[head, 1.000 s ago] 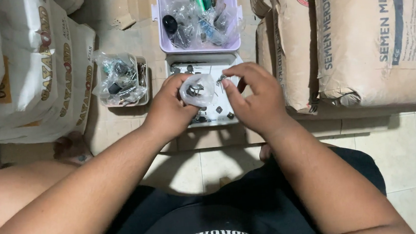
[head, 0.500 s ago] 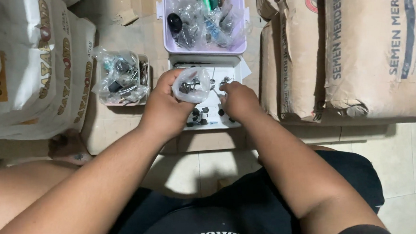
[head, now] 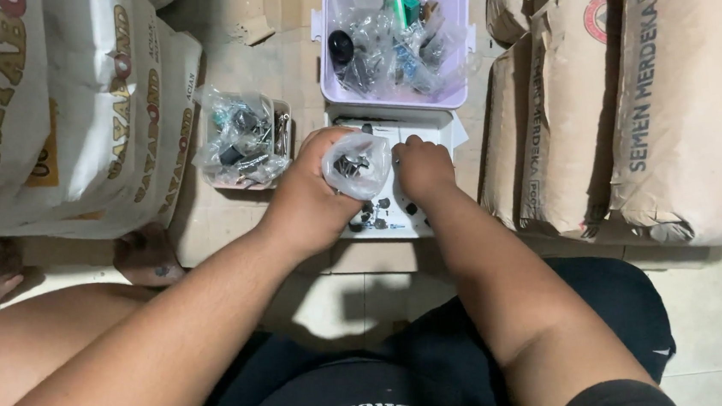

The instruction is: Picking up small metal hardware components from a tray and placing them into a small plastic bag.

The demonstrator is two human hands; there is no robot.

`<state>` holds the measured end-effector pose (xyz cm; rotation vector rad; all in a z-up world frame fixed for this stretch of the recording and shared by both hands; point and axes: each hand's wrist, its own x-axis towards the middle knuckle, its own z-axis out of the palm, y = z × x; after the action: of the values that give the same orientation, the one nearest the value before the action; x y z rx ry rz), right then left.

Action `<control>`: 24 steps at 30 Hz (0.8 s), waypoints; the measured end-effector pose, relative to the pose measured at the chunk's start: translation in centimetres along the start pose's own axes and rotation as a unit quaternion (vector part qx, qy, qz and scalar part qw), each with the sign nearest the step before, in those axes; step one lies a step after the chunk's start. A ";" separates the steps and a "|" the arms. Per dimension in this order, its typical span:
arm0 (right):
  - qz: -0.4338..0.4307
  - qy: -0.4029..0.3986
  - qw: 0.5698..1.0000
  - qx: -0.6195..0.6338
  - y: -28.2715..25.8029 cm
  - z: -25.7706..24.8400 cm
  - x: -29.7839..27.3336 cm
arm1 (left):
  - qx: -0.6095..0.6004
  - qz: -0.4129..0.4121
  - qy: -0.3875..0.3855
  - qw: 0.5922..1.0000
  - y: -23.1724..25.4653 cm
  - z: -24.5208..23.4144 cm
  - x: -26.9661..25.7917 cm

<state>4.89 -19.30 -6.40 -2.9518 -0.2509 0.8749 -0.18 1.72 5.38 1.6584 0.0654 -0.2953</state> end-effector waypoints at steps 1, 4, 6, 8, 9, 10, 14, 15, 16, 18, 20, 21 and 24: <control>0.001 0.002 1.000 0.001 0.0 0.2 0.3 | 0.001 0.002 -0.001 1.000 0.0 -0.1 0.1; 0.010 0.009 1.000 -0.012 0.2 0.6 0.4 | 0.007 0.010 -0.006 1.000 0.2 -0.1 0.1; 0.009 0.010 1.000 0.018 0.3 0.1 -0.3 | 0.019 0.020 -0.024 0.999 0.6 -0.1 0.1; 0.014 0.023 0.999 0.040 0.4 -0.1 -0.9 | 0.017 0.027 -0.021 0.999 0.6 0.1 0.0; 0.018 0.037 0.997 0.063 0.5 -0.3 -1.1 | 0.015 0.034 -0.018 0.999 0.6 0.3 0.0; 0.020 0.041 0.997 0.062 0.7 -0.6 -1.3 | 0.015 0.038 -0.019 0.999 0.4 0.3 0.1; 0.034 0.082 0.985 0.149 0.8 -2.4 -3.9 | 0.035 0.013 -0.017 0.999 -0.6 0.8 0.0; 0.040 0.097 0.979 0.173 0.6 -3.2 -4.8 | 0.040 0.002 -0.013 0.999 -0.9 0.9 0.1; 0.041 0.101 0.979 0.171 1.1 -2.7 -5.0 | 0.039 0.006 -0.014 0.999 -0.5 1.1 0.1; 0.041 0.233 0.948 0.212 1.8 -1.7 -5.3 | 0.035 -0.070 -0.007 0.997 0.1 1.3 0.1; 0.025 0.283 0.932 0.226 1.9 -2.6 -6.7 | 0.050 -0.083 0.005 0.995 -0.7 1.6 0.4; 0.009 0.329 0.913 0.242 2.0 -3.0 -7.4 | 0.065 -0.099 0.017 0.993 -1.1 1.7 0.6; -0.018 0.334 0.891 0.306 0.6 -7.1 -11.9 | 0.074 -0.116 0.024 0.990 -1.0 2.5 0.1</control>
<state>-0.99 -21.96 5.86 -2.4286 0.0152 -0.1100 -0.71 -0.65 4.21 1.8071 0.2792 -0.4460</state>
